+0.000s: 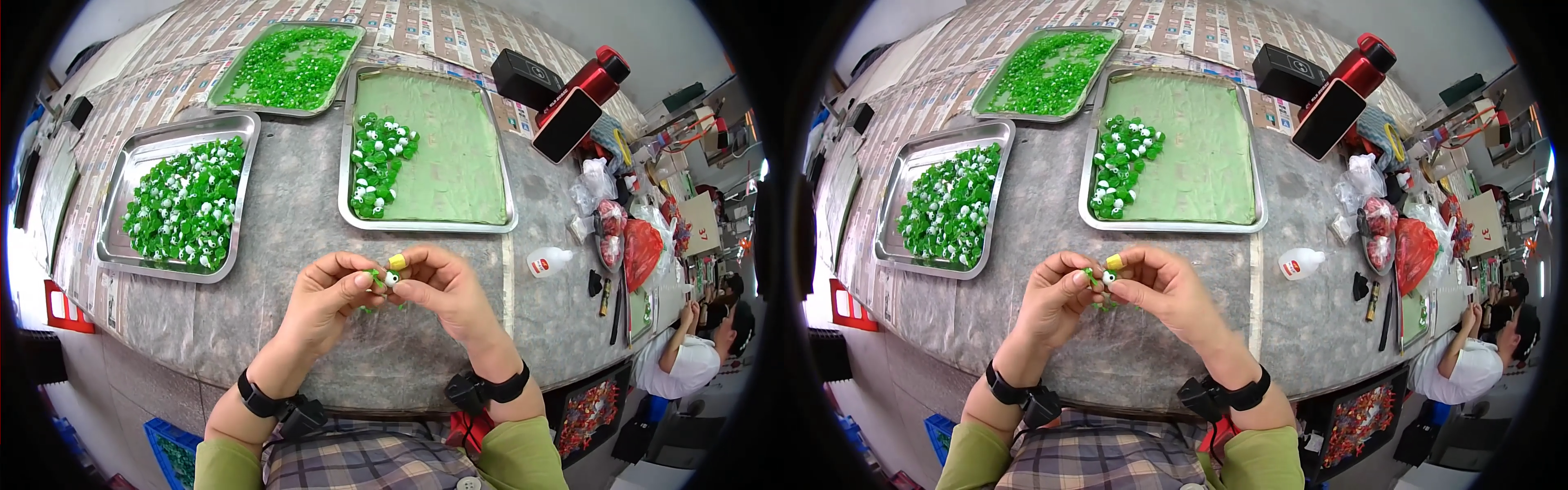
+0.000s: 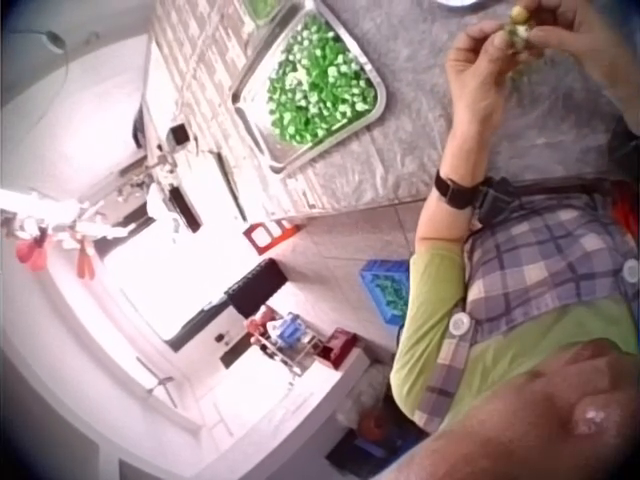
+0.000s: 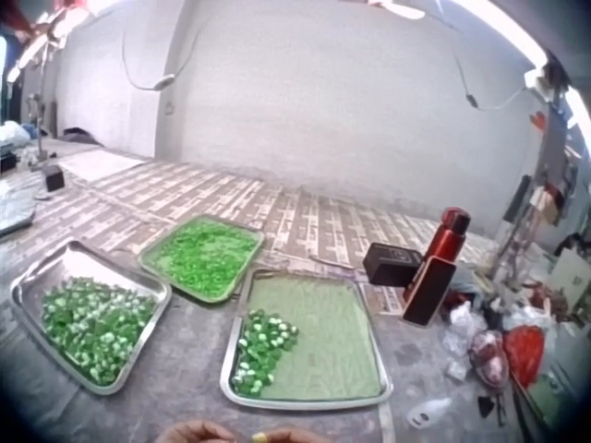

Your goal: The person assembles small toy pieces by applying glue from a bottle onto plastic parts and attaching small round pieces taken from a tray onto them by hand.

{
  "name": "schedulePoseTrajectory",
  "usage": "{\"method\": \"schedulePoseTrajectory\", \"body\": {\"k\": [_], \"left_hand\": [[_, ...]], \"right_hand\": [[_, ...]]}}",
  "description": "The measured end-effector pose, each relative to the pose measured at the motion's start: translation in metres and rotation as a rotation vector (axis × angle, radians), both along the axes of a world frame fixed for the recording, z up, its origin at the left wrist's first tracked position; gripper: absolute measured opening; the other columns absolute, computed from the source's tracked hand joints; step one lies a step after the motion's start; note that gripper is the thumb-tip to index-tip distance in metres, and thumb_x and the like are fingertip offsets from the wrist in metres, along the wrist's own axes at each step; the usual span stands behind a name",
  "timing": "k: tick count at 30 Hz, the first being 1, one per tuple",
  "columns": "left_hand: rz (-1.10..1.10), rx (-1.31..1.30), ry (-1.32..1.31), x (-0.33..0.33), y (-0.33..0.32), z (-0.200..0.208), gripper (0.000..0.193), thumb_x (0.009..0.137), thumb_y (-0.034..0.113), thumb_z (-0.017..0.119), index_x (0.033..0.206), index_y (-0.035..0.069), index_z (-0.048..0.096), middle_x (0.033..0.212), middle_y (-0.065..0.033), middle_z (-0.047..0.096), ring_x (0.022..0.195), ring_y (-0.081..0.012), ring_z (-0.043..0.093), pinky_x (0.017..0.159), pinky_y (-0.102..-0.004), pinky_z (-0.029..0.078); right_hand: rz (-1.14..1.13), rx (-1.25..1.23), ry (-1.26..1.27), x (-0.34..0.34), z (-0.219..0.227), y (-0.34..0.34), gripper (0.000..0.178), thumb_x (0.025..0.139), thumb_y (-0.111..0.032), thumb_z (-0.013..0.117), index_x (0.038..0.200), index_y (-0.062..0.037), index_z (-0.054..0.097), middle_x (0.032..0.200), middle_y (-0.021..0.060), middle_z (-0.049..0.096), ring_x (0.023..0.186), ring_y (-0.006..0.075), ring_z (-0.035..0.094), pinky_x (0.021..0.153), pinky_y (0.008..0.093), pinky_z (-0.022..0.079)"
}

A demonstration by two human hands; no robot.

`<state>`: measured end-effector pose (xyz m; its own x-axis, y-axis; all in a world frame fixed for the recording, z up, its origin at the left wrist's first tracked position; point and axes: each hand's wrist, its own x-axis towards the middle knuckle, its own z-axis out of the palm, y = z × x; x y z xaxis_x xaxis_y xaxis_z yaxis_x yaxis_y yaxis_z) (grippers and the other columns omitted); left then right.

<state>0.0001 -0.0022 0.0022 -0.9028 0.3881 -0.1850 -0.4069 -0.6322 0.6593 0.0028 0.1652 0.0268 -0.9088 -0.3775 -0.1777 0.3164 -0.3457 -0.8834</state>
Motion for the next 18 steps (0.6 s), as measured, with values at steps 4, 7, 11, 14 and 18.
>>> {"method": "schedulePoseTrajectory", "body": {"k": [4, 7, 11, 14, 18], "left_hand": [[-0.003, -0.019, -0.014, -0.0006, 0.0005, 0.0005, 0.013, 0.077, 0.009, 0.056, 0.088, 0.002, 0.054, 0.081, -0.0075, 0.059, 0.073, -0.0131, 0.057, 0.063, -0.0236, 0.048], [0.046, -0.069, -0.029, -0.0001, 0.0007, -0.0004, 0.013, 0.077, 0.008, 0.056, 0.088, 0.002, 0.054, 0.08, -0.0069, 0.059, 0.072, -0.0127, 0.057, 0.064, -0.0236, 0.048], [0.067, -0.148, -0.008, 0.0002, 0.0004, -0.0009, 0.012, 0.076, 0.007, 0.056, 0.087, 0.002, 0.054, 0.079, -0.0065, 0.059, 0.071, -0.0125, 0.057, 0.064, -0.024, 0.048], [0.067, -0.181, 0.011, 0.0002, 0.0011, -0.0022, 0.012, 0.076, 0.007, 0.057, 0.086, 0.001, 0.055, 0.078, -0.0061, 0.058, 0.071, -0.0122, 0.057, 0.063, -0.0235, 0.048], [0.163, -0.452, 0.31, 0.0024, 0.0032, -0.0007, 0.008, 0.074, 0.0, 0.057, 0.081, -0.002, 0.055, 0.076, -0.007, 0.056, 0.066, -0.0117, 0.056, 0.06, -0.0223, 0.047]], "right_hand": [[-0.054, 0.031, 0.007, 0.001, -0.0034, 0.0001, 0.02, 0.076, -0.004, 0.056, 0.095, 0.0003, 0.051, 0.086, 0.004, 0.056, 0.077, 0.0085, 0.054, 0.069, 0.0212, 0.045], [-0.128, 0.087, 0.07, 0.0026, -0.0032, -0.0014, 0.02, 0.075, -0.004, 0.057, 0.094, 0.0006, 0.052, 0.086, 0.004, 0.056, 0.077, 0.0081, 0.054, 0.069, 0.02, 0.044], [-0.167, 0.122, 0.137, 0.0032, -0.0022, -0.0037, 0.021, 0.074, -0.004, 0.058, 0.094, 0.0004, 0.053, 0.086, 0.0039, 0.057, 0.078, 0.0073, 0.053, 0.068, 0.0184, 0.043], [-0.169, 0.122, 0.165, 0.0031, -0.0013, -0.0062, 0.02, 0.074, -0.004, 0.059, 0.094, 0.0004, 0.054, 0.086, 0.0033, 0.057, 0.078, 0.007, 0.053, 0.068, 0.0184, 0.042], [-0.142, 0.282, 0.198, 0.0054, 0.0032, -0.0062, 0.02, 0.074, -0.004, 0.058, 0.093, 0.0008, 0.054, 0.084, 0.0029, 0.058, 0.078, 0.0067, 0.053, 0.068, 0.0182, 0.042]]}}
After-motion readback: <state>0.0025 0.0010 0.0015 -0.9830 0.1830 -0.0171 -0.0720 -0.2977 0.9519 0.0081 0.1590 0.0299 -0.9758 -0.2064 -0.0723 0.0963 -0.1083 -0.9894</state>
